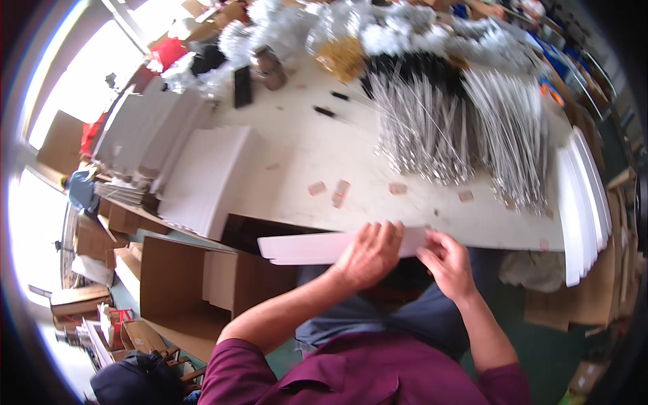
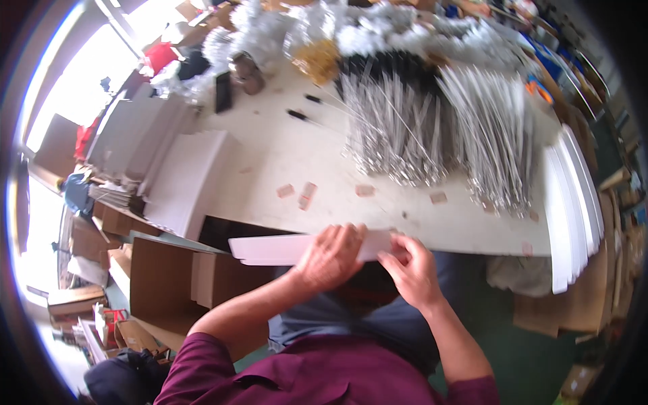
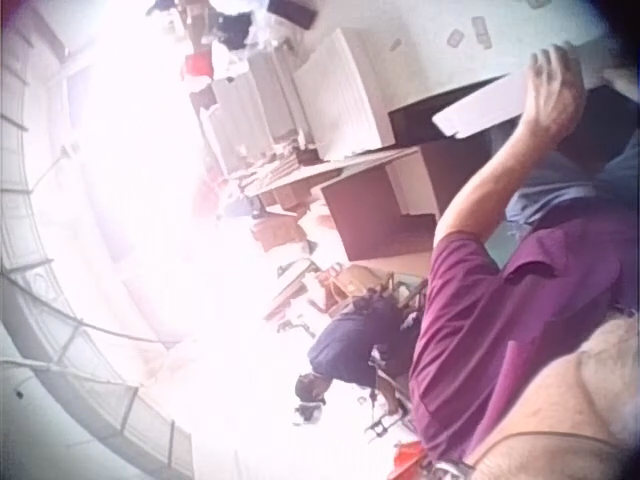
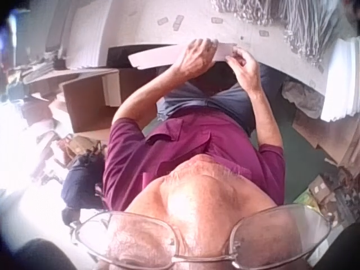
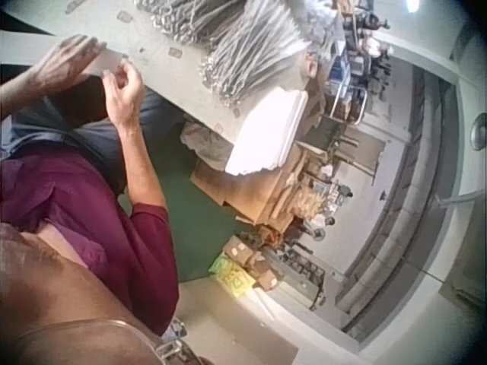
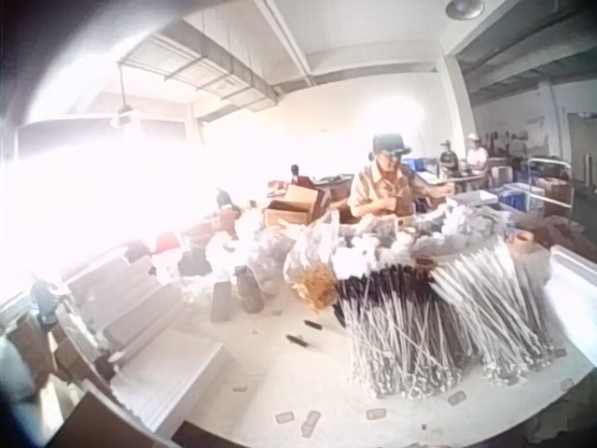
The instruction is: The recorder is shown grouping cleaning brushes and packing them into cardboard sleeves.
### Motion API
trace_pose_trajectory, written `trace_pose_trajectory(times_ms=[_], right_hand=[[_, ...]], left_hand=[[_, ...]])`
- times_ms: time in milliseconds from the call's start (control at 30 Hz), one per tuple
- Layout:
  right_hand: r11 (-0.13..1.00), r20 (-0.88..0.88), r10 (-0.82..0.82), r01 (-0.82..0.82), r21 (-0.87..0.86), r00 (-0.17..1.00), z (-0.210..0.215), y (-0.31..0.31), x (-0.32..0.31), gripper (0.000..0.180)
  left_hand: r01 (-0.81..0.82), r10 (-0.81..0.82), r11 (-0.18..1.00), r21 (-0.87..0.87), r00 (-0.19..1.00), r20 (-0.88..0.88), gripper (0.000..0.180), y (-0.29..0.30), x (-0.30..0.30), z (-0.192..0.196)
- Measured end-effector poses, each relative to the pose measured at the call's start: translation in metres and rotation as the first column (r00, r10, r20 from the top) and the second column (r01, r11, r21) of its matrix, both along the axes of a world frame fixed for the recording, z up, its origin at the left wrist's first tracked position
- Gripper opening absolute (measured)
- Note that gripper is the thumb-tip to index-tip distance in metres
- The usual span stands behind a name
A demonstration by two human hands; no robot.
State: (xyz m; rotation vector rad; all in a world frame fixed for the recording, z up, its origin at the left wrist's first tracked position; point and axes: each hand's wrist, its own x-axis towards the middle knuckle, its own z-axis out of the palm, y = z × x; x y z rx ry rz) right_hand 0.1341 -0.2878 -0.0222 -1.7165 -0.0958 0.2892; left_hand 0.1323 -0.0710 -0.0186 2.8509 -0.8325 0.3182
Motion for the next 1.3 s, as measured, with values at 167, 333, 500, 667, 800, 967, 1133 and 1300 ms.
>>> trace_pose_trajectory(times_ms=[167,333,500,667,800,967,1133,1300], right_hand=[[0.996,-0.102,0.077,-0.071,0.062,0.992,0.015,-0.004,0.003,0.033],[0.974,-0.281,0.136,-0.075,0.216,0.95,0.032,-0.003,0.014,0.033],[0.909,-0.489,0.248,-0.026,0.416,0.836,0.036,-0.016,0.01,0.039],[0.991,-0.168,0.061,-0.039,0.13,0.984,0.043,-0.01,0.009,0.037],[0.779,0.643,0.426,0.103,-0.618,0.636,0.064,-0.001,0.02,0.069],[0.686,0.547,0.593,-0.015,-0.727,0.591,0.036,0.003,0.028,0.063],[0.675,0.521,0.622,-0.062,-0.735,0.584,0.024,-0.002,0.031,0.064],[0.687,0.572,0.608,-0.004,-0.726,0.55,0.03,-0.008,0.035,0.058]], left_hand=[[0.027,-0.022,0.998,-0.05,0.995,0.096,0.06,0.0,0.001,-0.003],[0.05,-0.041,0.997,-0.058,0.99,0.135,0.062,0.009,0.001,0.001],[0.094,-0.086,0.99,-0.109,0.993,0.075,0.064,0.009,-0.009,0.002],[0.056,-0.057,0.982,-0.181,0.998,-0.003,0.064,0.014,-0.003,0.007],[-0.008,-0.01,0.982,-0.187,0.995,-0.096,0.059,0.014,0.007,0.031],[0.031,-0.074,0.983,-0.182,0.969,-0.234,0.055,0.003,0.021,0.035],[0.029,-0.1,0.972,-0.234,0.949,-0.299,0.055,0.001,0.019,0.025],[0.029,-0.102,0.956,-0.293,0.966,-0.238,0.059,0.008,0.015,0.032]])
